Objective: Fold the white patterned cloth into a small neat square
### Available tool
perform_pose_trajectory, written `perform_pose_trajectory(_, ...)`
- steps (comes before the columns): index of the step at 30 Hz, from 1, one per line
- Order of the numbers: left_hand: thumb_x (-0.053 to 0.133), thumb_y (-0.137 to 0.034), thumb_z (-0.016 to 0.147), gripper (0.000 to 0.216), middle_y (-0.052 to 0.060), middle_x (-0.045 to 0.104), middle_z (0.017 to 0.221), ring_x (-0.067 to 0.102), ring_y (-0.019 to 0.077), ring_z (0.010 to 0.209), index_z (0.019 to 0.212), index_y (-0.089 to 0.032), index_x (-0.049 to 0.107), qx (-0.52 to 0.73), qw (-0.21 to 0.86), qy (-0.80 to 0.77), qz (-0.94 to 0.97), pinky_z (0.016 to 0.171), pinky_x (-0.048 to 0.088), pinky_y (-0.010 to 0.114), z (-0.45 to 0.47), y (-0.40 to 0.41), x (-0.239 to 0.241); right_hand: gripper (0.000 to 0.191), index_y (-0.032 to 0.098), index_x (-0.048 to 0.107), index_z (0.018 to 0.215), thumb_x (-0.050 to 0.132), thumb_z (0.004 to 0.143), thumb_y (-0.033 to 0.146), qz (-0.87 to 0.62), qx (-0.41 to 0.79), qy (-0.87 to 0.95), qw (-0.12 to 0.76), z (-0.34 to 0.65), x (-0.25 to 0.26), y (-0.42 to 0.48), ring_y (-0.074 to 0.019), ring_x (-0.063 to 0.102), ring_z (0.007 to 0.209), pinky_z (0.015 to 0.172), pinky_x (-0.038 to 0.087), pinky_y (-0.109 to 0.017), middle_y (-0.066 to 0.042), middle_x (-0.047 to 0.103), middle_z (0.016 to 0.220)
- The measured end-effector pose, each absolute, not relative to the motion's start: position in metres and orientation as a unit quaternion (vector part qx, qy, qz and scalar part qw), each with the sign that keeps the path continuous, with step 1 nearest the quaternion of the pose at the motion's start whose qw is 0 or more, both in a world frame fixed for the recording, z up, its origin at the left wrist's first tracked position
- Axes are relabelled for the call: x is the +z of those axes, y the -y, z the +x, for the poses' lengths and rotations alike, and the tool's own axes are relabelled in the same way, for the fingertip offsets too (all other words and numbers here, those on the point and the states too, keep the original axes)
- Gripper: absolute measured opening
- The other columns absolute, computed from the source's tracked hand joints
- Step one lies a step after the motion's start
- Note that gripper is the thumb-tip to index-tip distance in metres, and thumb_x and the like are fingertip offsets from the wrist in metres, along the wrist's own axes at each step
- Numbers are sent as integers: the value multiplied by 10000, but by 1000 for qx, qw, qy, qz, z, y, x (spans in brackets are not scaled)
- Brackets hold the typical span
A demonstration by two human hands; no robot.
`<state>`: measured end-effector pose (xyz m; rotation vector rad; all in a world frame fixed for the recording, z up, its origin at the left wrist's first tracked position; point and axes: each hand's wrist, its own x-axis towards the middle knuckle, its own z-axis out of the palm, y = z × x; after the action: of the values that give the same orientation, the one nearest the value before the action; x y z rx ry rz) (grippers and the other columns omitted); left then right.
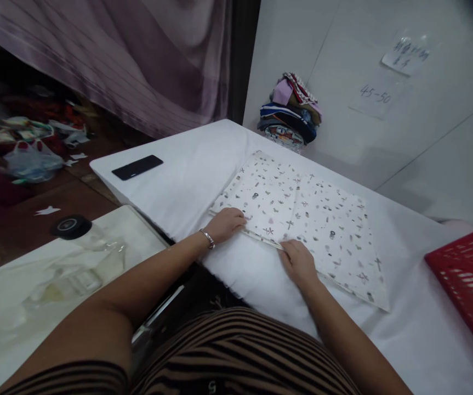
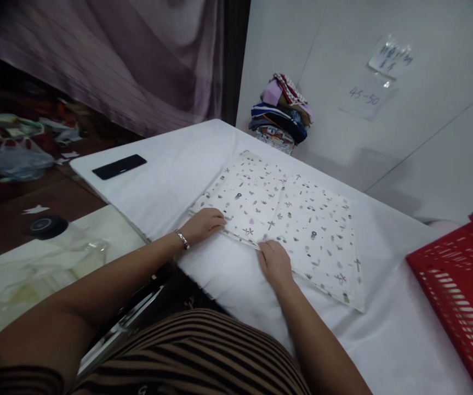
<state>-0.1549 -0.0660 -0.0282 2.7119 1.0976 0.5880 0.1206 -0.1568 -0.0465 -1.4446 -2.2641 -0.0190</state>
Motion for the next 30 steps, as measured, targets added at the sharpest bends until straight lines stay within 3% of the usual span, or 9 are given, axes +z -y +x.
perform_pose_trajectory(13,376,-291,931,320,54,604,810,531,166,795,743,-161,600,170,49,-366,914,744,402,306,-146,51,-24,254,184,629,1018,415,924,284,-528,0,818,230,120,-44,157,-205,552,894,776,442,-325,-81,628,915)
perform_pose_trajectory(19,465,-191,875,148,63,614,867,527,178,855,776,-161,571,232,-20,-374,897,825,386,353,-139,61,-26,253,192,634,1016,419,921,285,-531,6,817,226,120,-44,157,-204,549,892,766,442,-321,-78,628,920)
perform_pose_trajectory(24,445,-27,783,198,50,616,999,522,160,978,765,-177,572,249,9,-312,917,946,347,370,-134,70,-31,255,185,631,1028,419,919,273,-529,14,819,221,121,-44,157,-206,545,904,790,442,-328,-82,623,927)
perform_pose_trajectory(30,490,-108,791,165,68,602,1040,518,182,1018,881,-183,607,237,32,-298,924,927,364,374,-133,72,-30,257,184,637,1017,416,916,270,-529,9,820,218,120,-41,157,-209,540,875,765,442,-326,-81,617,903)
